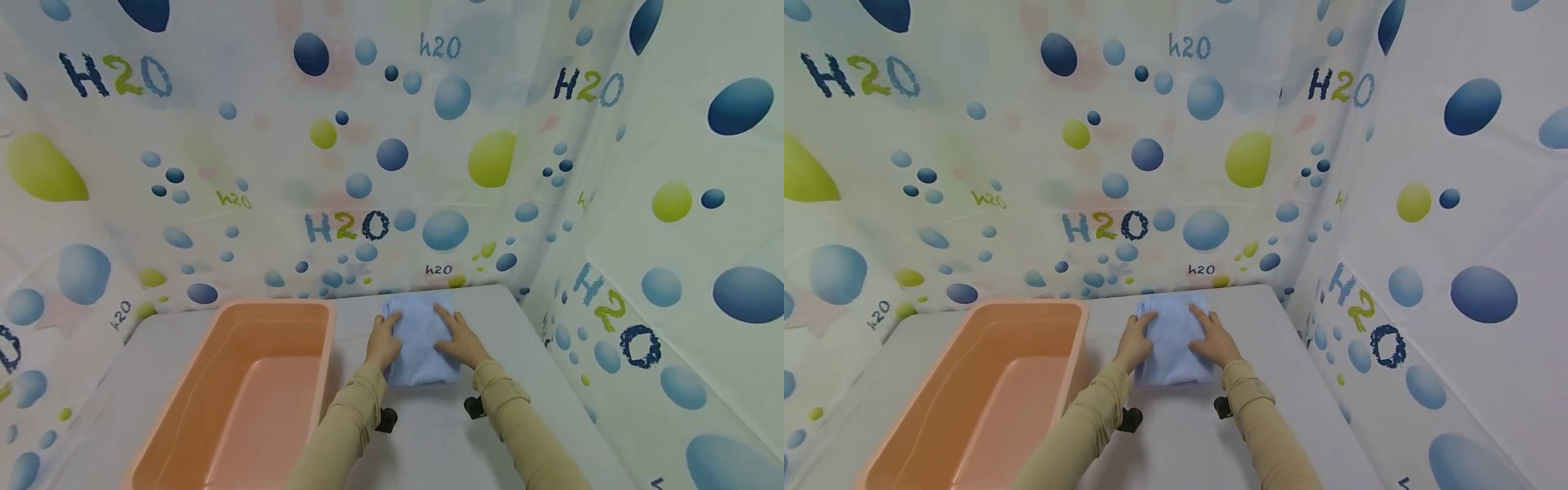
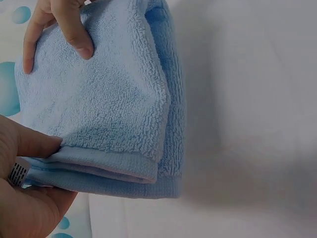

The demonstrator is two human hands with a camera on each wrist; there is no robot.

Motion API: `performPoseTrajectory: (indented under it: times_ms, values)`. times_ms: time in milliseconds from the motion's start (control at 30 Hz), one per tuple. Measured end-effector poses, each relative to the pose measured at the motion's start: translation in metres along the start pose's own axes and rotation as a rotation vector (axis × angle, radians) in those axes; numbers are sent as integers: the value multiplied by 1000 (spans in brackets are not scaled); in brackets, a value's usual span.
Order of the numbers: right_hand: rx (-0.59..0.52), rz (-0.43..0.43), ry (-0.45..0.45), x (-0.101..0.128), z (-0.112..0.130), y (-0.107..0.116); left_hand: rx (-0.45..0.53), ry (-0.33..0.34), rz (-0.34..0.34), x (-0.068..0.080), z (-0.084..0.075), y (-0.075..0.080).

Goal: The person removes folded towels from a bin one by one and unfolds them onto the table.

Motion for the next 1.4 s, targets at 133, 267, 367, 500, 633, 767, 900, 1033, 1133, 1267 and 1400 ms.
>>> performPoseTrajectory:
  times_ms: [133,267,367,500,633,767,900,1033,1133,1267,1400]
  values:
    - [8,19,4,2,-7,-14,-9,26,-17,2,12,-4]
    - [-19,36,-29,3,-14,-23,-25,35,-27,3,18,-8]
    - [-24,40,-41,3,-17,-26,-34,40,-32,2,20,-12]
    - [-19,40,-31,2,-19,-31,-37,62,-42,0,27,-19]
    - [14,34,-21,2,-26,-41,-62,86,-39,1,34,-26]
    - [60,3,-12,2,-34,-48,-99,83,-54,2,39,-31]
    - [58,-8,-8,7,-38,-51,-141,70,-71,4,43,-36]
    - [77,19,-6,10,-43,-56,-151,73,-78,5,52,-43]
    - [94,21,-4,10,-48,-57,-140,67,-83,6,58,-48]
    - [99,1,21,7,-52,-57,-101,51,-78,10,63,-50]
    - [94,-3,50,5,-50,-57,-84,23,-93,14,65,-48]
Point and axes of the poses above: each hand's wrist, its own x-axis away from the middle knuckle, its own y-axis out of the back of the hand, z = x × y, the point moved 7 cm from there along -x, towards the middle knuckle, and after that the axes turned 8 degrees about -x, right-handed, at the moved point
